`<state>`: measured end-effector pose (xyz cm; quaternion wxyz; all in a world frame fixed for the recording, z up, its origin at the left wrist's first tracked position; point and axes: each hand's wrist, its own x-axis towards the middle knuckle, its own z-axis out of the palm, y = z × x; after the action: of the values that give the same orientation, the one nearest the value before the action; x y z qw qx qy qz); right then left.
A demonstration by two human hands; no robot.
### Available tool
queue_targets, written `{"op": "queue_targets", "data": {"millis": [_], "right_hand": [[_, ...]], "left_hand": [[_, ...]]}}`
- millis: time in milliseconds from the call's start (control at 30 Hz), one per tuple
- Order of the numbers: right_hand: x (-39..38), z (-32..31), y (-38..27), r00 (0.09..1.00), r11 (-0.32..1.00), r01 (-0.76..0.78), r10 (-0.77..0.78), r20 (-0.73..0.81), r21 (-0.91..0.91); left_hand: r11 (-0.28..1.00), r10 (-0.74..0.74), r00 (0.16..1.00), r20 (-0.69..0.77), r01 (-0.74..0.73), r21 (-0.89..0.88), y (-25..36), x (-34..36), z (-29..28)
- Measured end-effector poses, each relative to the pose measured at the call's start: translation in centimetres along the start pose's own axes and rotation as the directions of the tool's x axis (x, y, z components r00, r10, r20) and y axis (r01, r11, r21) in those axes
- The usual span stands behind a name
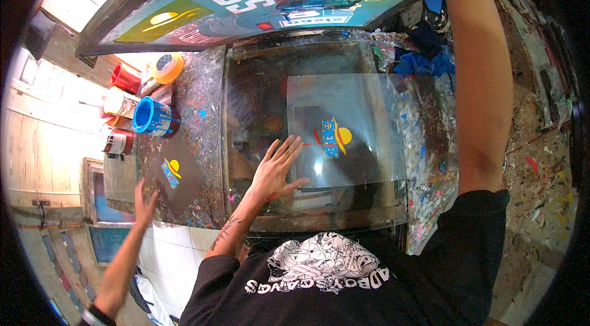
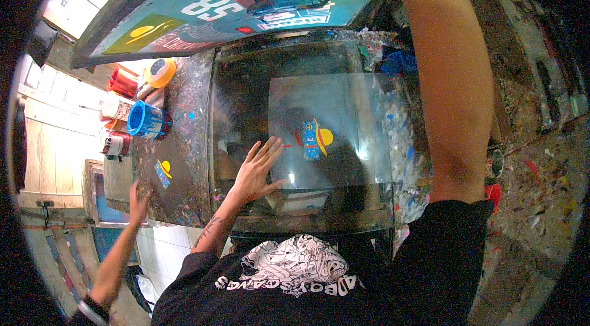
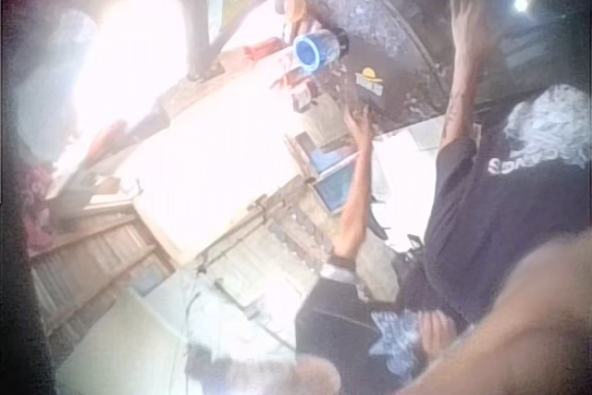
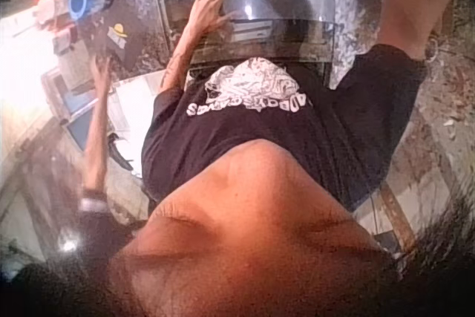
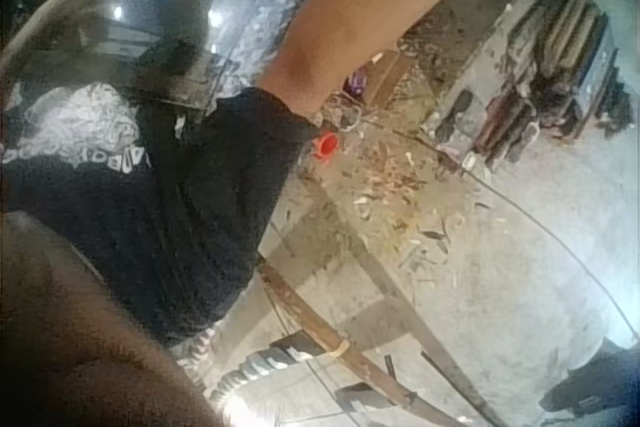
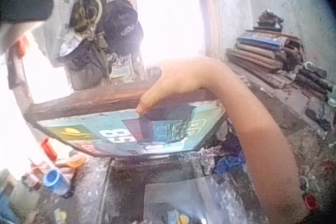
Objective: The person performs screen-printing on small black patches by placing them on a platen, lowering a screen frame, and applying blue ink with a squeegee.
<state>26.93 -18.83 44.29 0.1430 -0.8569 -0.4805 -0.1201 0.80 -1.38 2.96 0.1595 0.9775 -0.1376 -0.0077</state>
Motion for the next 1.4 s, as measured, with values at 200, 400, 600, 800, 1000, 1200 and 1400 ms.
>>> {"op": "queue_targets", "data": {"millis": [200, 400, 600, 800, 1000, 1200, 1400], "right_hand": [[1.5, 1.2, 2.7, 0.982, 0.933, 0.113, -0.158, 0.106, 0.342], [0.9, 0.6, 1.3, 0.996, 0.988, 0.046, -0.056, 0.069, 0.147], [-1.1, -1.3, -0.6, 0.970, 0.991, -0.136, 0.134, 0.203, -0.007], [-8.3, 5.8, -3.9, 0.996, 0.994, 0.056, -0.063, -0.071, -0.097], [-24.9, 18.3, -8.5, 0.992, 0.990, 0.124, -0.125, -0.015, -0.062], [-27.5, 27.3, -8.2, 0.989, 0.989, -0.075, 0.058, 0.134, 0.126], [-23.3, 30.4, -5.5, 0.995, 0.994, 0.095, -0.096, 0.030, 0.051]], "left_hand": [[1.000, -0.010, 1.000, -0.008, 0.010, -0.018, 0.1, 0.1, 0.1], [0.980, -0.079, 0.966, -0.248, 0.030, -0.198, -0.4, 0.3, 1.3], [0.648, -0.210, 0.936, -0.281, -0.082, -0.757, 7.9, 8.4, 1.1], [0.965, 0.157, 0.654, -0.740, -0.261, -0.025, 14.4, 3.6, -14.2], [0.951, -0.302, 0.898, -0.320, 0.306, -0.038, 9.0, -5.0, -13.9], [0.980, -0.196, 0.893, -0.404, 0.193, -0.050, 6.0, -7.8, -1.3], [0.980, -0.196, 0.884, -0.424, 0.191, -0.054, 6.1, -7.5, -0.7]]}}
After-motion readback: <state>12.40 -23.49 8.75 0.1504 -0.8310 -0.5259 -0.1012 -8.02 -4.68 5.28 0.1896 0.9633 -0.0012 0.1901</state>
